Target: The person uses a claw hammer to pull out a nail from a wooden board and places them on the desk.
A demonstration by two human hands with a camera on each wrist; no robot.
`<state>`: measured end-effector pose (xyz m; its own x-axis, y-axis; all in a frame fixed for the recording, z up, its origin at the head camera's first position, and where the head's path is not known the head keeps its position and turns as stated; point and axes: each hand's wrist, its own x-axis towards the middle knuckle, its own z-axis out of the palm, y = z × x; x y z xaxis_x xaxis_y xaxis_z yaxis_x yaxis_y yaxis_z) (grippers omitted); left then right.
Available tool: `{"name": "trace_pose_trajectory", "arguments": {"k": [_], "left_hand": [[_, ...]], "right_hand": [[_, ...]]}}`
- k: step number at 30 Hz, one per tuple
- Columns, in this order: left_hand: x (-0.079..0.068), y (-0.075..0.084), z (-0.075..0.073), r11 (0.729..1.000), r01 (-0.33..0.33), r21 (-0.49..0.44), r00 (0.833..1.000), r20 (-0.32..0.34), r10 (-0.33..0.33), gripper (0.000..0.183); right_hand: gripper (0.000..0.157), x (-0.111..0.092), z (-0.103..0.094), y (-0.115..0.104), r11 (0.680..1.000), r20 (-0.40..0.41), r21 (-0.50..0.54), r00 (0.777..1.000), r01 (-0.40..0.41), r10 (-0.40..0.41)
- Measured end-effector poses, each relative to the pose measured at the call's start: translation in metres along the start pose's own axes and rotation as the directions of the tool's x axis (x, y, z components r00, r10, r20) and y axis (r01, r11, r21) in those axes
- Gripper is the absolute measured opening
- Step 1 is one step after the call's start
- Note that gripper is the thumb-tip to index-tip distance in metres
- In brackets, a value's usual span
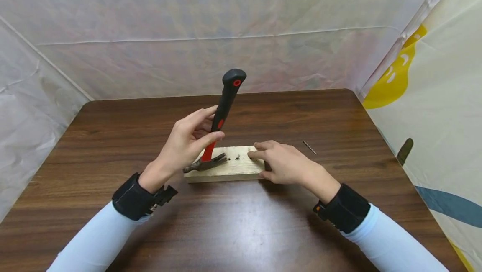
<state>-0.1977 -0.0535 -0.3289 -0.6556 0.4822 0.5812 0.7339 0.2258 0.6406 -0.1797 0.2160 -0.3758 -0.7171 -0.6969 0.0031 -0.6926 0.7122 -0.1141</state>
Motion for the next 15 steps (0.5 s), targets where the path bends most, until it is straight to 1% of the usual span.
{"name": "trace_pose_trajectory", "arguments": {"k": [5, 11, 15], "left_hand": [[0.0005, -0.0009, 0.0018, 1.000, 0.006, -0.014, 1.000, -0.007, -0.006, 0.059], [0.0032, -0.0004, 0.0042, 1.000, -0.003, -0.023, 1.000, -0.014, 0.003, 0.055], [0.0029, 0.0004, 0.0043, 1.000, -0.005, -0.027, 1.000, -0.023, 0.005, 0.053]], "right_hand": [[0.057, 0.0009, -0.0003, -0.0016, 1.000, 0.009, -0.001, 1.000, -0.004, 0.004], [0.058, 0.0021, -0.0013, -0.0021, 1.000, 0.012, -0.010, 1.000, -0.013, 0.013], [0.059, 0.0021, -0.0022, -0.0022, 1.000, 0.008, -0.011, 1.000, -0.003, 0.003]]}}
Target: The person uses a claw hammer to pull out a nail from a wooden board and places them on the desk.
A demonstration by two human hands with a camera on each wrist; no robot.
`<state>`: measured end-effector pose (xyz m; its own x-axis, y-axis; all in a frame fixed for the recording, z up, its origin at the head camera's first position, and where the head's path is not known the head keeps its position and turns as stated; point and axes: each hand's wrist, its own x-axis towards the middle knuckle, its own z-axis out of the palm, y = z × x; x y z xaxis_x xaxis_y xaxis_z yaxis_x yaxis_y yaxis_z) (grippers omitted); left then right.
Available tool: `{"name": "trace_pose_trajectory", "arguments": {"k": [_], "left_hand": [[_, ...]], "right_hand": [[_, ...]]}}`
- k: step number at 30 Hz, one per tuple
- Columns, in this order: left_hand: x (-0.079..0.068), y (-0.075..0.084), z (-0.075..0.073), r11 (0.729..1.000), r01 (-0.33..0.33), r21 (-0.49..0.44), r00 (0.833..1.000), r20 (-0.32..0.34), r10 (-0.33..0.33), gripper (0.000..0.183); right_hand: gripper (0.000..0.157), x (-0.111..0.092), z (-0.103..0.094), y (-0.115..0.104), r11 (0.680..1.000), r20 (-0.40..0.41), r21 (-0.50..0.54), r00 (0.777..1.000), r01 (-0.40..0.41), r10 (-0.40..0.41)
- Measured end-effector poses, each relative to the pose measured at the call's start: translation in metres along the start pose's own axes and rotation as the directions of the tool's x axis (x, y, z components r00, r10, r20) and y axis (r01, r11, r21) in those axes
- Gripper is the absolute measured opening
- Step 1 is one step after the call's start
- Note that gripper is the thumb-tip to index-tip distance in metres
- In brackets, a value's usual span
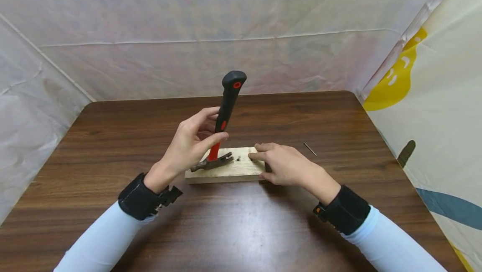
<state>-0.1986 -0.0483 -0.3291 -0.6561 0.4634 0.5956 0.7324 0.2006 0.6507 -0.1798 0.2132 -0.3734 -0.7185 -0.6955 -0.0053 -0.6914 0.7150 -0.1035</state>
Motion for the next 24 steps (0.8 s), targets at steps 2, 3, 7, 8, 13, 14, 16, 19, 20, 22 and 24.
{"name": "trace_pose_trajectory", "arguments": {"k": [2, 3, 7, 8, 13, 14, 16, 19, 20, 22, 24], "left_hand": [[-0.001, 0.000, 0.000, 1.000, -0.002, 0.000, 1.000, -0.008, 0.002, 0.052], [-0.001, 0.000, 0.000, 1.000, -0.003, -0.002, 1.000, -0.013, 0.003, 0.052], [-0.003, 0.000, -0.001, 1.000, -0.003, -0.002, 0.999, -0.032, 0.003, 0.051], [-0.003, 0.000, -0.001, 1.000, 0.000, -0.005, 0.999, -0.037, -0.001, 0.051], [-0.008, 0.001, -0.004, 0.999, 0.029, -0.019, 0.998, -0.062, -0.030, 0.053], [-0.009, 0.000, -0.005, 0.999, 0.034, -0.027, 0.997, -0.065, -0.036, 0.053], [-0.011, 0.000, -0.006, 0.998, 0.038, -0.048, 0.997, -0.071, -0.042, 0.054], [-0.013, -0.001, -0.006, 0.996, 0.037, -0.078, 0.996, -0.079, -0.043, 0.054], [-0.014, -0.002, -0.006, 0.996, 0.036, -0.084, 0.996, -0.081, -0.043, 0.054], [-0.015, -0.002, -0.006, 0.995, 0.032, -0.095, 0.996, -0.085, -0.040, 0.053], [-0.015, -0.002, -0.007, 0.993, 0.026, -0.113, 0.995, -0.088, -0.036, 0.053]], "right_hand": [[0.059, 0.000, 0.000, 0.000, 1.000, 0.000, 0.002, 1.000, 0.001, -0.001], [0.059, 0.000, 0.000, 0.000, 1.000, 0.000, 0.005, 1.000, 0.003, -0.003], [0.059, 0.000, 0.000, 0.000, 1.000, 0.015, 0.019, 1.000, -0.007, 0.006], [0.059, 0.000, 0.000, 0.000, 1.000, 0.019, 0.022, 1.000, -0.008, 0.007], [0.059, 0.001, 0.000, 0.000, 1.000, 0.031, 0.018, 0.999, -0.013, 0.013], [0.059, 0.001, -0.001, 0.000, 1.000, 0.030, 0.016, 0.999, -0.014, 0.013], [0.060, 0.001, -0.001, -0.001, 1.000, 0.026, 0.013, 1.000, -0.014, 0.013], [0.059, 0.001, 0.000, 0.000, 1.000, 0.023, 0.012, 1.000, -0.009, 0.009], [0.060, 0.001, 0.000, 0.000, 1.000, 0.024, 0.011, 1.000, -0.010, 0.010], [0.059, 0.002, 0.001, 0.000, 1.000, 0.025, 0.011, 1.000, -0.010, 0.010], [0.059, 0.002, 0.001, 0.000, 1.000, 0.026, 0.011, 1.000, -0.010, 0.009]]}}
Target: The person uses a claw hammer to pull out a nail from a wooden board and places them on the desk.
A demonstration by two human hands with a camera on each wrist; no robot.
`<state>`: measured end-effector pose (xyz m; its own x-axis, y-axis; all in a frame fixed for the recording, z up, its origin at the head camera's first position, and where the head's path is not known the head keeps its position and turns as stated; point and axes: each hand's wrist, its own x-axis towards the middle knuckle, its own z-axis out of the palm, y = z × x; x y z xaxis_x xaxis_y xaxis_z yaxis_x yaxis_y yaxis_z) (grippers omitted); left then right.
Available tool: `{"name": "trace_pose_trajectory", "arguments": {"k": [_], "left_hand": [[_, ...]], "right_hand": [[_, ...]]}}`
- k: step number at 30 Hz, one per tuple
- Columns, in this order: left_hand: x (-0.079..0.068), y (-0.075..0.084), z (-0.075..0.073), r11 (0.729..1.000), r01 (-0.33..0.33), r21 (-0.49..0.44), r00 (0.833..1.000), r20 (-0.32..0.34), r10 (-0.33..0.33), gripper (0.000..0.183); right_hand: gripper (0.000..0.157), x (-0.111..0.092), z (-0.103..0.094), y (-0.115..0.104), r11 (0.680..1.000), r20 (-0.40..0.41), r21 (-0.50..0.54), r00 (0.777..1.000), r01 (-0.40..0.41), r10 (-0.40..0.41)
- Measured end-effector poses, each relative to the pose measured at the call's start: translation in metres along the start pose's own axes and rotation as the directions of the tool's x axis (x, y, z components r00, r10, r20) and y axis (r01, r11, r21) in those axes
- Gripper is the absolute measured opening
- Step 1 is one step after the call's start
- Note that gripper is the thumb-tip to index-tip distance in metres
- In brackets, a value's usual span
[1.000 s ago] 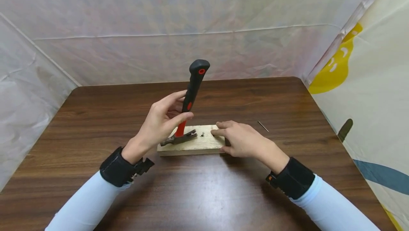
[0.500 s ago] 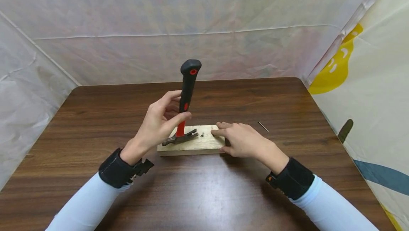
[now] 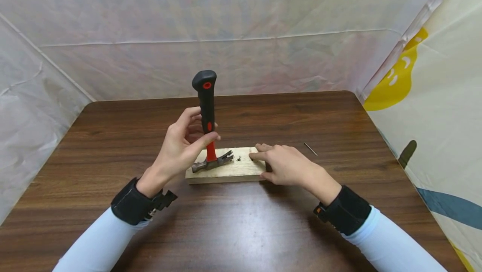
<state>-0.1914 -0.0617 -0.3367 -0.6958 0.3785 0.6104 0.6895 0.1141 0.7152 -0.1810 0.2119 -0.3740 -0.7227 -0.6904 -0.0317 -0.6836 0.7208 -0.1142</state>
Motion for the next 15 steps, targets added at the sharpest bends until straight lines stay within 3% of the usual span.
{"name": "trace_pose_trajectory", "arguments": {"k": [10, 15], "left_hand": [[-0.0038, -0.0012, -0.0038, 0.999, -0.046, -0.023, 0.998, -0.032, 0.045, 0.054], [-0.0057, -0.0012, -0.0054, 0.998, -0.040, -0.053, 0.999, -0.039, 0.038, 0.054]], "right_hand": [[0.060, -0.0008, 0.0001, 0.0005, 1.000, -0.007, 0.009, 1.000, 0.003, -0.003], [0.060, -0.0006, -0.0001, 0.0007, 1.000, -0.007, 0.009, 1.000, 0.004, -0.004]]}}
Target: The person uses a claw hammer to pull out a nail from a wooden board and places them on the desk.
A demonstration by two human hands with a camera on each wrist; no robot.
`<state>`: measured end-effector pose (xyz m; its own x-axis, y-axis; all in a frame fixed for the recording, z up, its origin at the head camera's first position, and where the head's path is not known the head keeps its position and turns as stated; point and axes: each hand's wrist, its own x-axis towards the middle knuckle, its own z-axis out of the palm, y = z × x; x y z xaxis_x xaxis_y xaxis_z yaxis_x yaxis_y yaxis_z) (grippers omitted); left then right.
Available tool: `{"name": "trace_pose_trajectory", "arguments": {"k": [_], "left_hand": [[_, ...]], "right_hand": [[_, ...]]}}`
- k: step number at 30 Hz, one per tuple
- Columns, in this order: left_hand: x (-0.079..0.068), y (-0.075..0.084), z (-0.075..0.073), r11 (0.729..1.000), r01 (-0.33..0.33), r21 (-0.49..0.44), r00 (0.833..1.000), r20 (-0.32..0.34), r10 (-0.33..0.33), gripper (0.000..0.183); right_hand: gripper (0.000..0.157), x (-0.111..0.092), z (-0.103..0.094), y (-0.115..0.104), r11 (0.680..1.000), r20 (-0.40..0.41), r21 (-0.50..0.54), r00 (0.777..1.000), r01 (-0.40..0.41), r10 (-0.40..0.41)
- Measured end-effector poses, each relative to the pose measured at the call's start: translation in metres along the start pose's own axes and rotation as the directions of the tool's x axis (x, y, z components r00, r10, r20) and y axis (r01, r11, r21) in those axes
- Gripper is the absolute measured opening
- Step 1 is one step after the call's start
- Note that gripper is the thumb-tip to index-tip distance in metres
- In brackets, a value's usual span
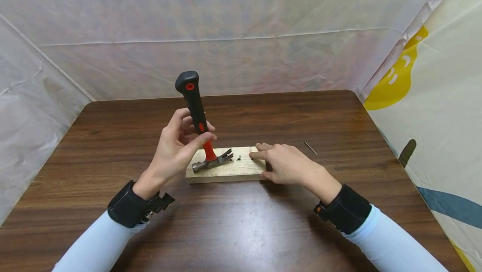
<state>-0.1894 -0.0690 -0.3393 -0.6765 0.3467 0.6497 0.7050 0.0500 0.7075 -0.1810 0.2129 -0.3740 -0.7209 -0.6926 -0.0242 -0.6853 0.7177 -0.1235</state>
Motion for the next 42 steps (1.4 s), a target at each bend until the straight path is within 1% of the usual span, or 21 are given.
{"name": "trace_pose_trajectory", "arguments": {"k": [10, 18, 28, 35, 42], "left_hand": [[-0.002, -0.001, -0.001, 0.999, 0.014, -0.043, 1.000, -0.004, -0.015, 0.053], [-0.004, 0.001, -0.003, 0.998, 0.028, -0.056, 0.999, -0.030, -0.030, 0.055], [-0.006, 0.001, -0.004, 0.997, 0.017, -0.077, 0.998, -0.051, -0.021, 0.052], [-0.009, 0.002, -0.007, 0.994, 0.027, -0.102, 0.997, -0.073, -0.035, 0.052], [-0.012, 0.004, -0.011, 0.994, 0.001, -0.107, 0.996, -0.094, -0.011, 0.049]], "right_hand": [[0.059, -0.002, 0.001, 0.000, 1.000, -0.009, 0.005, 1.000, 0.001, -0.001], [0.059, -0.001, 0.001, 0.000, 1.000, -0.003, 0.014, 1.000, 0.001, 0.000], [0.059, -0.002, 0.003, 0.000, 1.000, -0.011, 0.016, 1.000, -0.003, 0.003], [0.059, -0.003, 0.004, 0.001, 1.000, -0.021, 0.014, 1.000, 0.007, -0.007], [0.059, -0.003, 0.003, 0.001, 1.000, -0.017, 0.021, 1.000, 0.000, 0.001]]}}
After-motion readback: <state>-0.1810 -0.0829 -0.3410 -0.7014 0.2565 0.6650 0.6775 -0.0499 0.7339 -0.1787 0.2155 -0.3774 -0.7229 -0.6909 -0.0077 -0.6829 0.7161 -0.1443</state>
